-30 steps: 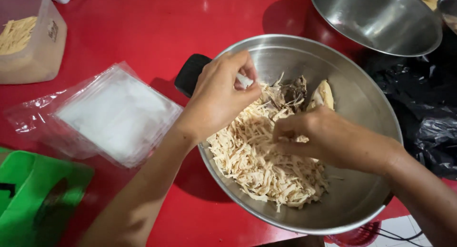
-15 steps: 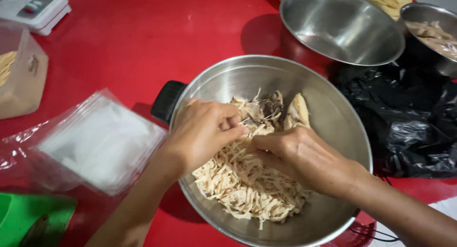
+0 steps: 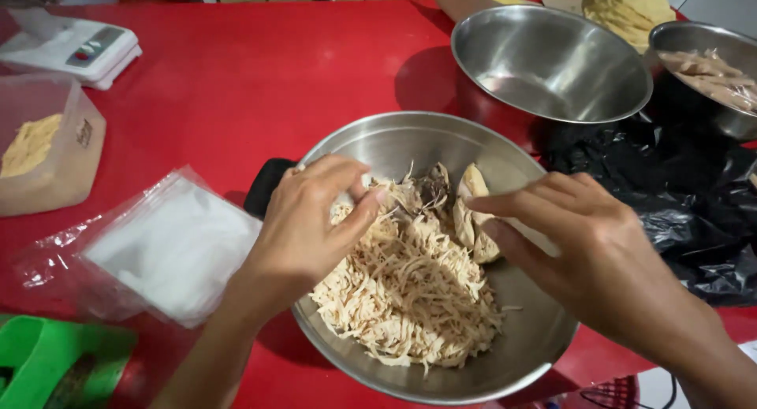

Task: Shredding cooked chicken meat by hand into a large metal bowl on a preparation table

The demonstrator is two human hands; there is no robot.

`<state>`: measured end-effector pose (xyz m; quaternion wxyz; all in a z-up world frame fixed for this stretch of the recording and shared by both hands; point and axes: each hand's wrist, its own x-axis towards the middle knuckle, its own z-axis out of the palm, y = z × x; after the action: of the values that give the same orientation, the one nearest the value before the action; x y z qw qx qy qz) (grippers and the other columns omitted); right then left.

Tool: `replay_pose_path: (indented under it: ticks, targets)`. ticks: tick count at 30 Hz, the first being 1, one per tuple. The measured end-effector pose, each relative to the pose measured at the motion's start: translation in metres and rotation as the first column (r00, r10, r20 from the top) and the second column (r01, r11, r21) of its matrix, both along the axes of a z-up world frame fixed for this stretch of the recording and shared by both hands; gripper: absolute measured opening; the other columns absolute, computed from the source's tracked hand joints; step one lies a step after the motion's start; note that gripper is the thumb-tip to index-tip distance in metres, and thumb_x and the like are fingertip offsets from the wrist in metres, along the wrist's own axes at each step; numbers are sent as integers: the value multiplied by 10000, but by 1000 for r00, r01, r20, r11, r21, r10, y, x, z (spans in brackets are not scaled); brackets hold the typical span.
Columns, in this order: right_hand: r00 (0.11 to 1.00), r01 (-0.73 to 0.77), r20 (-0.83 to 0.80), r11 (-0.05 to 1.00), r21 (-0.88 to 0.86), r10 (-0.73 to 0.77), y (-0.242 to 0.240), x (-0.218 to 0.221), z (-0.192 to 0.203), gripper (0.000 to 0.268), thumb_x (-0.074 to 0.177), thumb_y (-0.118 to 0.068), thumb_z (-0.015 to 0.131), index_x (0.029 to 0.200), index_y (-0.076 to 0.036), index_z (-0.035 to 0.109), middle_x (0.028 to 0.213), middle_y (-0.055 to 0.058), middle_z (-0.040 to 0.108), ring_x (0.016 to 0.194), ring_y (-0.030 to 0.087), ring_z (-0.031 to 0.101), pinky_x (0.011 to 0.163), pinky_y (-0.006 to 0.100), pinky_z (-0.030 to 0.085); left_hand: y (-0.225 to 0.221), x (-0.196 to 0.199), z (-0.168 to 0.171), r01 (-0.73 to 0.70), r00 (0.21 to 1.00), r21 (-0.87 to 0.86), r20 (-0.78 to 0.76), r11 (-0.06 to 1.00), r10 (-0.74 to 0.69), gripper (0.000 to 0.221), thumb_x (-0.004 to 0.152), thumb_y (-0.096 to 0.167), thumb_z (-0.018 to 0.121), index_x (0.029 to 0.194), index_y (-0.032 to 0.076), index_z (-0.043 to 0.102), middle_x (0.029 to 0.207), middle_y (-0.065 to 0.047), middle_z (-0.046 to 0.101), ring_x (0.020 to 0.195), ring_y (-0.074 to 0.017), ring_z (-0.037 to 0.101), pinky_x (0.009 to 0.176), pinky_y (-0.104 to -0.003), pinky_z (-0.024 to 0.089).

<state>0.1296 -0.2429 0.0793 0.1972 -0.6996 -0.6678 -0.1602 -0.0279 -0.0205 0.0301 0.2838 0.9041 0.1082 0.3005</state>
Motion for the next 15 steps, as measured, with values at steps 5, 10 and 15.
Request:
replay_pose_path:
  ticks: [5,10,15]
  targets:
    - [990,27,-135,994,-104,-41,-12,6,-17,518,881,-134,704,1376,-237,594,1239,64,592,1013,254,603,808,390,521,-9,5,-6,12,982,25,-191,1000,-7,160,974,189,561,1130,155,568,1381,-98,558,1180,-291,547,1007,-489,376]
    - [978,124,-179,986,109,-103,-40,17,-38,513,852,10,693,1347,-113,635,1475,126,609,1317,235,625,1080,341,504,-17,-5,-22,87,944,63,-324,994,-62,518,1039,367,422,1519,178,464,1542,-149,457,1406,-319,440,1173,-567,129]
    - [705,534,-689,765,361,-167,-77,29,-106,152,1059,147,546,1207,120,569,1236,276,674,1033,298,696,936,369,615,-33,-11,-31,72,997,223,20,972,-79,260,978,209,595,1222,167,674,1236,-32,726,1254,-209,626,1018,-430,373]
